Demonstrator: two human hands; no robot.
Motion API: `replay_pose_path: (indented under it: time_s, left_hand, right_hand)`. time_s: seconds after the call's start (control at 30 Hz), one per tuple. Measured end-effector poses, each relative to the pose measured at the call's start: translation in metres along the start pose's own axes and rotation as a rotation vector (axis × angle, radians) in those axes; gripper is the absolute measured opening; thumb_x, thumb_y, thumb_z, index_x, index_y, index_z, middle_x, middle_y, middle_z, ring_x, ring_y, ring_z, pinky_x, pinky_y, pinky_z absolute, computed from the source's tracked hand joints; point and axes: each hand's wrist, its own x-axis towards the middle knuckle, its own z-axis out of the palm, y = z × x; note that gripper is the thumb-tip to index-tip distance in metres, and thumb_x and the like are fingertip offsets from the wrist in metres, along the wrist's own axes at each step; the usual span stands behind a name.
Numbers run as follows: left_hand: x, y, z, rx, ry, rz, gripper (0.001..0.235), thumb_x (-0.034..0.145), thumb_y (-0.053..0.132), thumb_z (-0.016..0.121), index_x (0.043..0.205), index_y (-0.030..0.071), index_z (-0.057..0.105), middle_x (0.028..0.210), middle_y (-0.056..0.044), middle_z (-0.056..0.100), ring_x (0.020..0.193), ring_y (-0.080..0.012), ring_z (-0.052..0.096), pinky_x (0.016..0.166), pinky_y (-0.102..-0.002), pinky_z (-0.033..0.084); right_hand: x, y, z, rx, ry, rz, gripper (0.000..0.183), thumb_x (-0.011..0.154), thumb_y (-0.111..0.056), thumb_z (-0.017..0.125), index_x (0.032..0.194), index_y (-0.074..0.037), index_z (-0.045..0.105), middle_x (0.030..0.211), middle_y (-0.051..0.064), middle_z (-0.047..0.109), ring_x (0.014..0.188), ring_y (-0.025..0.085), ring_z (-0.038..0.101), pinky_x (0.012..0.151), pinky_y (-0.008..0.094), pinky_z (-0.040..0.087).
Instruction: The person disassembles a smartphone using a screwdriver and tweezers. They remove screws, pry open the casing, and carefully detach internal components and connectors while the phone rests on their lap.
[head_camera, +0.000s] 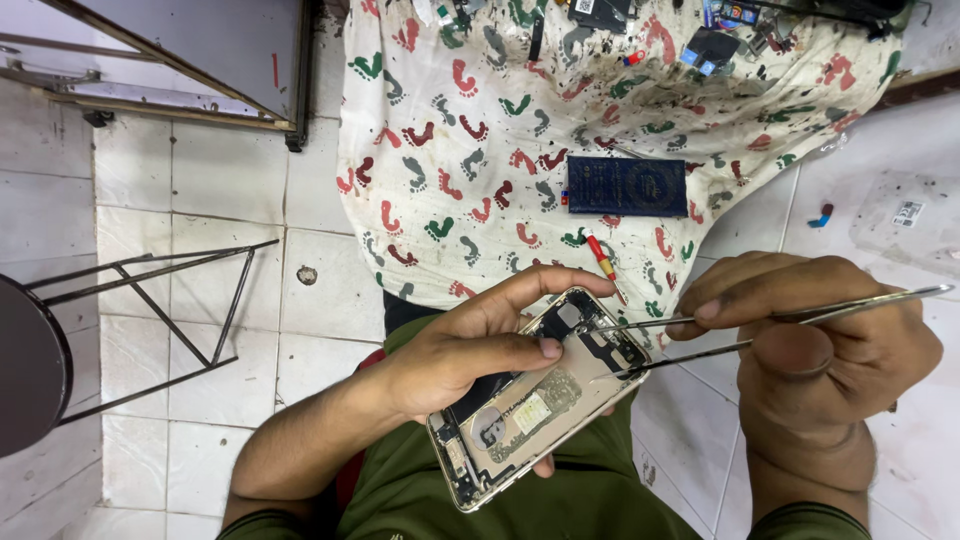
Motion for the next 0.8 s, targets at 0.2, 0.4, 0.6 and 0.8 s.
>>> replay_pose_path:
  time_s: [0.2,0.4,0.6,0.8]
  left_hand:
    - [-0.002,0.002,-0.006,0.030,-0.054,0.048,0.063,0.107,0.013,0.049,0.166,0.005,0.027,0.128,-0.024,0.066,0.085,-0.0275,0.073,0.071,-0.044,0.065]
    - [0.000,0.003,-0.004,0.085,-0.012,0.076,0.060,0.106,0.016,0.048,0.161,0.002,0.032,0.139,-0.019,0.060,0.106,-0.0219,0.072,0.079,-0.041,0.064]
    - [0.003,0.008,-0.001,0.207,0.077,0.141,0.058,0.101,0.010,0.048,0.158,0.002,0.038,0.137,-0.014,0.058,0.105,-0.0173,0.068,0.083,-0.037,0.062]
    - [0.004,0.004,-0.001,0.247,0.085,0.159,0.061,0.101,0.005,0.046,0.161,0.007,0.034,0.127,-0.020,0.065,0.095,-0.0210,0.070,0.081,-0.034,0.062]
  right_hand:
    - [0.007,-0.003,0.004,-0.017,-0.046,-0.019,0.050,0.111,-0.041,0.059,0.095,0.007,0.061,0.080,0.015,0.067,0.072,0.025,0.074,0.064,0.031,0.063]
    - [0.011,-0.003,0.004,-0.122,-0.076,-0.006,0.054,0.109,-0.046,0.059,0.095,0.006,0.064,0.083,0.015,0.069,0.071,0.019,0.073,0.062,0.027,0.061]
    - [0.009,-0.005,0.003,-0.158,-0.036,-0.004,0.056,0.110,-0.048,0.062,0.095,0.006,0.066,0.084,0.015,0.070,0.070,0.018,0.073,0.062,0.025,0.059]
    - [0.010,-0.006,0.004,-0.147,-0.056,-0.083,0.051,0.109,-0.045,0.061,0.095,0.004,0.063,0.087,0.012,0.070,0.074,0.020,0.074,0.067,0.028,0.062]
